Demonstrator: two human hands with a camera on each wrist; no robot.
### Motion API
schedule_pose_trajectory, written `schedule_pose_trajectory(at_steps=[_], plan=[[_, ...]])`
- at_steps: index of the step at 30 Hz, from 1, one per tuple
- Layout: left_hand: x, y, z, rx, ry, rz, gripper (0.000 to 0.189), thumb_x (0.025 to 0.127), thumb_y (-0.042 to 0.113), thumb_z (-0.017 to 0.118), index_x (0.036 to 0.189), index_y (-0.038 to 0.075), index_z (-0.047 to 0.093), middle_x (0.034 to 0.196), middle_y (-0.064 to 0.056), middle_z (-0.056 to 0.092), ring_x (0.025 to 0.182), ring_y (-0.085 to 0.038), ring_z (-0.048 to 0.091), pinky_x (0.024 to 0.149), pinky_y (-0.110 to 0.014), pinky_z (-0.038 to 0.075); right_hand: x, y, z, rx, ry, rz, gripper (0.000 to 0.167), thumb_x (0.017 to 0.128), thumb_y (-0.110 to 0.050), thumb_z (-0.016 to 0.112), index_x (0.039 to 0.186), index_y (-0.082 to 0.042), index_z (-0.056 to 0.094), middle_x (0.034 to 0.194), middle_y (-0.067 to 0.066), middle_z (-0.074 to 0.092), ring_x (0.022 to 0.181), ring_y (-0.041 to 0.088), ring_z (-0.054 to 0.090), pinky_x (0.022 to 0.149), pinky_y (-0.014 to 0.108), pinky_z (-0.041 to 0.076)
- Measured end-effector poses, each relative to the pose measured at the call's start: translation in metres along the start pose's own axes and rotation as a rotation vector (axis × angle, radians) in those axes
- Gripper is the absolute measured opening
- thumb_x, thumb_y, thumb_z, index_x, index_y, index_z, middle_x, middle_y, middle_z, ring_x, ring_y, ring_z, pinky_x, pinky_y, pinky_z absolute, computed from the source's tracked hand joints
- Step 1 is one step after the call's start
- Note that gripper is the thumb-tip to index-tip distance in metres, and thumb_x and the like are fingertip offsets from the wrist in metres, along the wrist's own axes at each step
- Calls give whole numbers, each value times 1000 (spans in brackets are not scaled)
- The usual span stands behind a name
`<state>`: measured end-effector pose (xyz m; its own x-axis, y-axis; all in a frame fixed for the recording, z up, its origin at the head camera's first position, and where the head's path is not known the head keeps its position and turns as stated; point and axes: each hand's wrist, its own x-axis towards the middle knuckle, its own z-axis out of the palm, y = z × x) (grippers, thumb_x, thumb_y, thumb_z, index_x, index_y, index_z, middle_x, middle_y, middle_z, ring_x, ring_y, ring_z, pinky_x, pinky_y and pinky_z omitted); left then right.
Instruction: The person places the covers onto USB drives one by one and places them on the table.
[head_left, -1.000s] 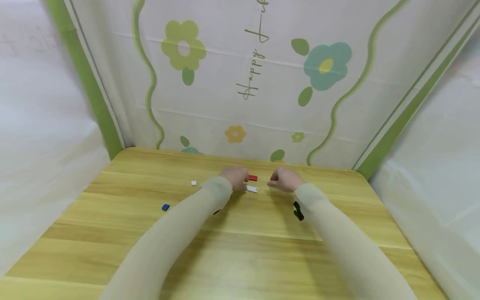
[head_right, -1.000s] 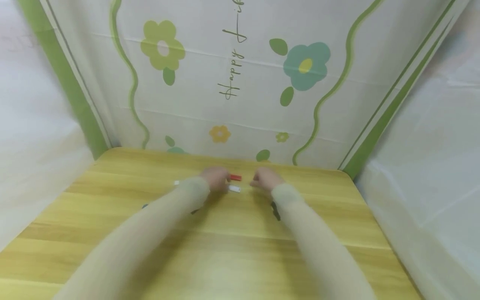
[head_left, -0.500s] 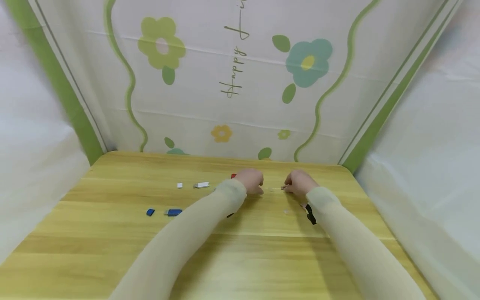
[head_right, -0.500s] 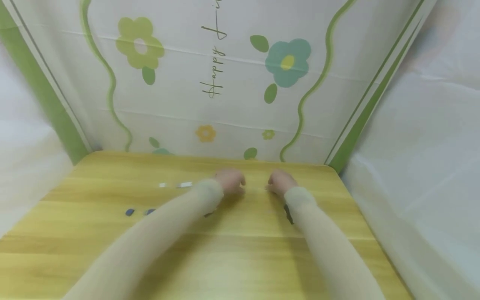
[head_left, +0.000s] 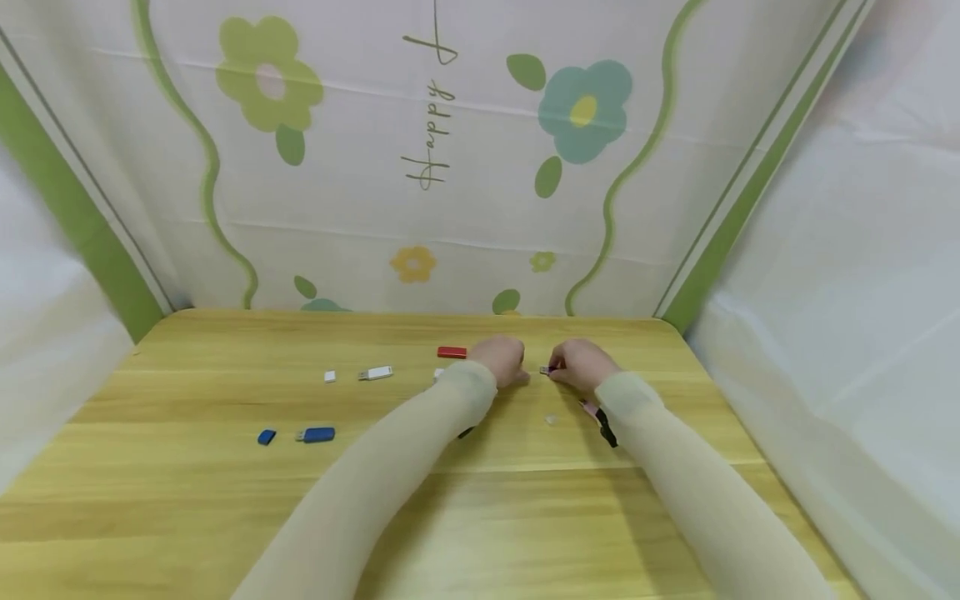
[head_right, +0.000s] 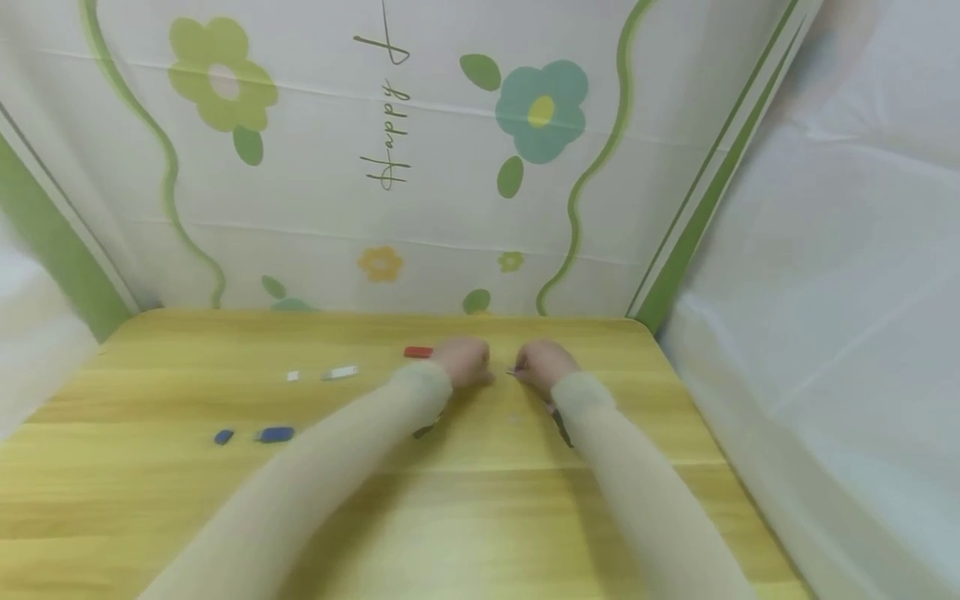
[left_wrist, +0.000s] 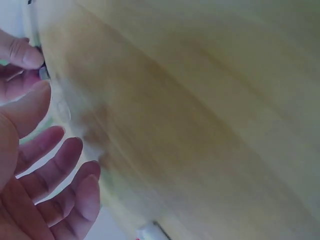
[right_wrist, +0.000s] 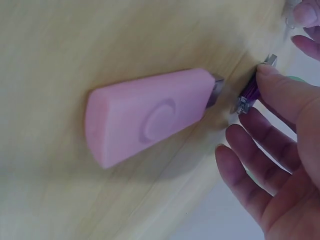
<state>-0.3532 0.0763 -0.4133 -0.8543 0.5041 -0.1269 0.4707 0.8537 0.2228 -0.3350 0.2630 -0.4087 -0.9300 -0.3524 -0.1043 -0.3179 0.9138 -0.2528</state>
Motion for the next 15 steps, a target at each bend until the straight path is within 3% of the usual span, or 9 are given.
schedule_pose_trajectory(at_steps=[9,15], plan=[[11,0,10,44,5,47,21,92,31,72,100,12,70,92,2,69,79,-11,61,72,-29,52,3,-9,0,-100,-17,-46,16,96,-19,67,86,-6,70,77,-1,63,67,14,56,67,31,49],[12,3,11,82,4,109,17,94,25,70,100,10,72,84,1,67,72,-11,58,68,-26,50,6,-9,-1,-109,-49,-35,27,90,-16,69,66,-11,58,58,-2,51,50,11,42,51,25,39]])
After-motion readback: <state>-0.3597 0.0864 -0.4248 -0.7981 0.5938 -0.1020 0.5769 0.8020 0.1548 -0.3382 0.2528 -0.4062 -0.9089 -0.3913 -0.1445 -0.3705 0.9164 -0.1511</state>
